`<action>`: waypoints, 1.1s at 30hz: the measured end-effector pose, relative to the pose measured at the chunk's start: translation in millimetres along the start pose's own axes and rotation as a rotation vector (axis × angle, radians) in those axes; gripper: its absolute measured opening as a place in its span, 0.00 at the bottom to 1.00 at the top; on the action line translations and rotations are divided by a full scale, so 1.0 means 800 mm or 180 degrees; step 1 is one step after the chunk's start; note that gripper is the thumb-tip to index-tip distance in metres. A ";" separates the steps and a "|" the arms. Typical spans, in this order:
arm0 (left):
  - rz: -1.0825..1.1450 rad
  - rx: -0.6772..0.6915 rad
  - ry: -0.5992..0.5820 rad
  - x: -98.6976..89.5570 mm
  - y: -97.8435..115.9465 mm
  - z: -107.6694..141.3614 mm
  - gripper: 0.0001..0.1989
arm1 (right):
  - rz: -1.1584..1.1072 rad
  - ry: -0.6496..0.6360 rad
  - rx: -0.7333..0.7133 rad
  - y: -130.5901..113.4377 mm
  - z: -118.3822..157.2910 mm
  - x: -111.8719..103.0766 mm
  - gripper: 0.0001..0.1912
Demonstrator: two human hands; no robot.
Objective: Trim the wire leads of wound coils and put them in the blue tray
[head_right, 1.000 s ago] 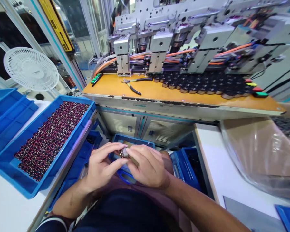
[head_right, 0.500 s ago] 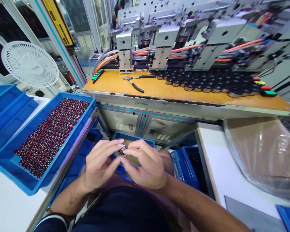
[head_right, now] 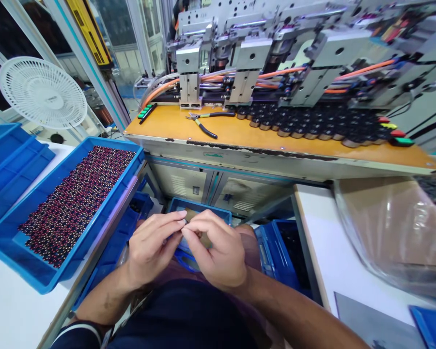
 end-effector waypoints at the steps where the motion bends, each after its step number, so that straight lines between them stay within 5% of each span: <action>1: 0.0123 -0.0094 0.0020 -0.001 -0.001 0.000 0.16 | -0.0122 0.0041 0.0190 0.003 0.000 0.000 0.06; 7: 0.1838 -0.1238 0.0096 0.003 -0.021 0.005 0.14 | -0.1014 -0.0018 0.1276 0.017 0.005 -0.003 0.08; 12: 0.2994 -0.1542 0.0054 0.014 -0.025 0.010 0.15 | -0.1313 -0.0094 0.1406 0.017 0.003 -0.005 0.11; 22: 0.1381 -0.0698 0.0238 -0.006 -0.019 0.011 0.14 | -0.1746 -0.0408 0.1706 0.031 0.008 -0.006 0.13; 25: 0.1250 -0.0785 0.0333 -0.014 -0.023 0.012 0.13 | -0.1035 -0.0487 0.1451 0.046 -0.041 -0.033 0.11; 29: 0.1197 -0.0952 0.0520 -0.028 -0.026 0.014 0.12 | 0.0737 0.0058 0.0437 0.104 -0.158 -0.074 0.13; 33: 0.1175 -0.1126 0.0671 -0.039 -0.027 0.021 0.10 | 0.2231 -0.0915 0.0031 0.187 -0.242 -0.051 0.21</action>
Point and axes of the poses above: each hand's wrist, its own z-axis away from the middle knuckle, its own x-axis out of the palm, y = z × x, the point moved 4 cm from there along -z, towards the middle knuckle, and after that the axes turned 4 degrees about -y, right-handed, at the moved point
